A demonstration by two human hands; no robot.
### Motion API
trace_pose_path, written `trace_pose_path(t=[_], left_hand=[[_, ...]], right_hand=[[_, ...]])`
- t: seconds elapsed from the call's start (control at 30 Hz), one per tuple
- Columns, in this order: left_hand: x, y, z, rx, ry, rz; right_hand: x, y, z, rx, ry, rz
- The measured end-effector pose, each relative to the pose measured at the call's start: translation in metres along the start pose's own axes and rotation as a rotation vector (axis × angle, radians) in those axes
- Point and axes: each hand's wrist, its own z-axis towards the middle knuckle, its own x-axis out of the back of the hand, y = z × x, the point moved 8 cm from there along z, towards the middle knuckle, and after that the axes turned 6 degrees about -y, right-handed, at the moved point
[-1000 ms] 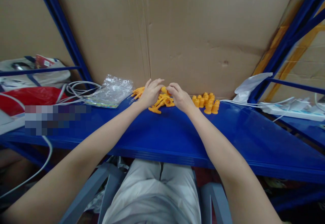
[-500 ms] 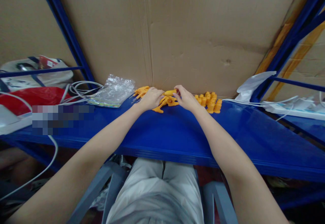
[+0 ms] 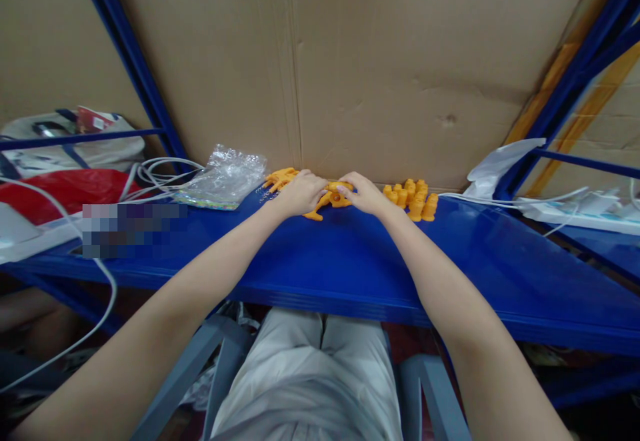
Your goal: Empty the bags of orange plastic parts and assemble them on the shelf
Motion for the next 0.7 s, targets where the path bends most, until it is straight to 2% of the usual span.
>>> trace_pose_path(t=[0.13,0.23,0.37,0.57,0.7], left_hand=[[-0.006,0.013,0.002,-0.075,-0.024,0.024],[-0.010,0.017,0.002,-0.096,-0.029,0.013],[-0.011,0.013,0.002,-0.067,-0.046,-0.018],[-0.010,0.004,0.001,0.012,-0.106,-0.092],[-0.007,0.006,0.001,-0.017,-0.077,-0.061]], right_hand=[[-0.013,-0.006,0.001,-0.084,-0.204,-0.120],[-0.017,-0.011,0.000,-0.147,-0.275,-0.172],[-0.016,-0.018,0.002,-0.136,-0.255,-0.270],[-0.014,-0.031,0.005,-0.025,-0.194,-0.395],[-0.011,-0.031,0.005,-0.090,-0.220,-0.364]])
